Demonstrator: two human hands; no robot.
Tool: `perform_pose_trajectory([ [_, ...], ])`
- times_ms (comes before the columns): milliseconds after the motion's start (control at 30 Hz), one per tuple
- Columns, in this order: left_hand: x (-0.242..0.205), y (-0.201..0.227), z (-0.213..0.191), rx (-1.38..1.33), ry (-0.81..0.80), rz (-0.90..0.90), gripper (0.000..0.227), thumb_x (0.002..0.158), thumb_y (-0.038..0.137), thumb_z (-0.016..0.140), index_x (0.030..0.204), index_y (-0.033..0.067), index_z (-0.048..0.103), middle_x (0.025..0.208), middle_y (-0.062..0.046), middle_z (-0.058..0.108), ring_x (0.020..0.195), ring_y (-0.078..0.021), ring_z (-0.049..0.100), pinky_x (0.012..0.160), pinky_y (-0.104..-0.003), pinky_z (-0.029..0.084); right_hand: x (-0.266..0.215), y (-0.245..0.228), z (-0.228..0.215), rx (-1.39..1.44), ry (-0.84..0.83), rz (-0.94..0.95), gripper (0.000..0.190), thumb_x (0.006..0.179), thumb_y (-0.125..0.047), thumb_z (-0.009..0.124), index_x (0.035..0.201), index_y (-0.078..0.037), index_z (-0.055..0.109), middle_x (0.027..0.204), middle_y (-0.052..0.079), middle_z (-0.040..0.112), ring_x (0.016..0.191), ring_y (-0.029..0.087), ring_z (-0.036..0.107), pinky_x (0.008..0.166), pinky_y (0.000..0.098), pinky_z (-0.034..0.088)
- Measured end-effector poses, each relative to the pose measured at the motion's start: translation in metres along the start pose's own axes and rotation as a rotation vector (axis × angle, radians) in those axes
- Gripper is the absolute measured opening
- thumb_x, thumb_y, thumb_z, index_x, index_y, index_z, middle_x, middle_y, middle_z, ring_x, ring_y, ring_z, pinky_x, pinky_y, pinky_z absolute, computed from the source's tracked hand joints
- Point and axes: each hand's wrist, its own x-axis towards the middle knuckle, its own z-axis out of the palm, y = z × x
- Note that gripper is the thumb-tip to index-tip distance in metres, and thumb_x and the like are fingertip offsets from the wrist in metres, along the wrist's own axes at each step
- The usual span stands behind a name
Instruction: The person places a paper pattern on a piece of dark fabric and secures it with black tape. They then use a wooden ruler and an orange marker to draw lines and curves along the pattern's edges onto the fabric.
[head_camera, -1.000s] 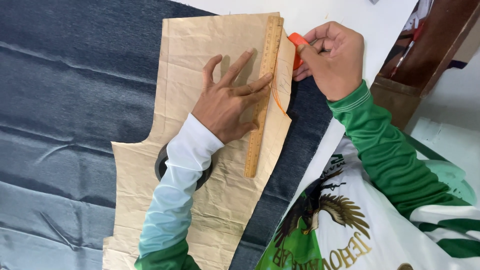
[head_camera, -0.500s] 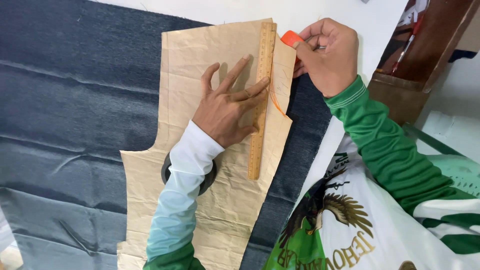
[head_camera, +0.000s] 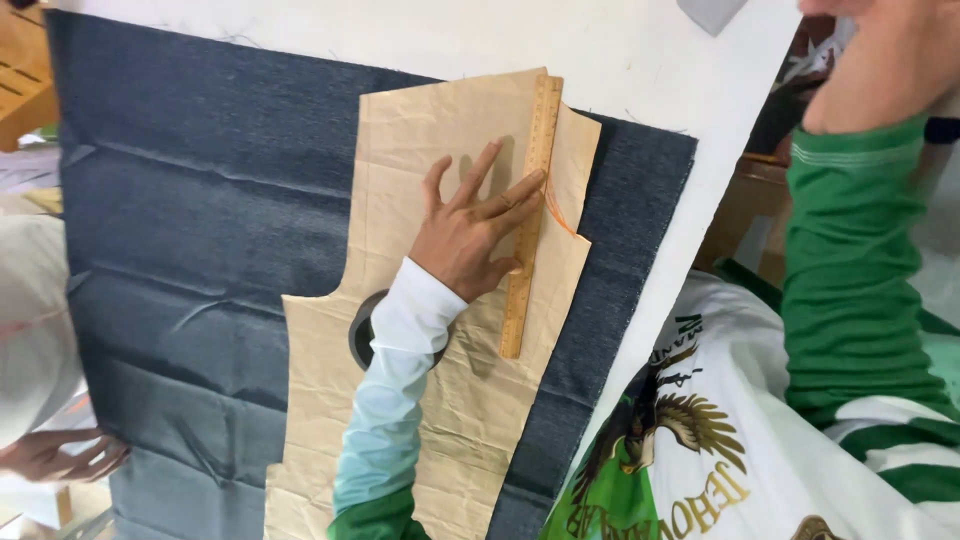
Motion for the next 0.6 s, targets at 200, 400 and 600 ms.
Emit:
perform_pose_trajectory([
  [200,-0.014,0.1,-0.019,-0.238,0.425,-0.271,0.039,0.086,0.016,0.072,0.125,0.0175,0.068,0.148,-0.009,0.055,0.137,-0.0354,0.05,0.108,-0.052,0.037,-0.053,-0.045,-0.022,0.189,-0.221,-0.151,0.006,0.113,-0.001,0.063,0.118,-0.001,0.062,0.103,0.021,0.064,0.08,0.034,0.071,0.058,0.0377,0.058],
  [400,-0.042,0.139,0.072,-0.119,0.83,-1.107,0.04,0.066,0.043,0.091,0.098,0.0253,0.073,0.093,0.005,0.066,0.087,-0.0225,0.061,0.087,-0.039,0.042,-0.116,-0.031,-0.038,0.236,-0.398,0.291,0.014,0.095,-0.012,0.05,0.1,-0.001,0.057,0.066,0.017,0.054,0.048,0.025,0.058,0.039,0.0311,0.048],
  [600,-0.035,0.134,0.098,-0.1,0.769,-1.166,0.036,0.071,0.052,0.088,0.077,0.0276,0.063,0.064,0.011,0.062,0.062,-0.0196,0.064,0.069,-0.037,0.046,-0.134,-0.022,-0.058,0.182,-0.793,0.229,0.028,0.092,-0.019,0.047,0.07,-0.004,0.056,0.049,0.005,0.033,0.039,0.011,0.032,0.037,0.0224,0.027],
])
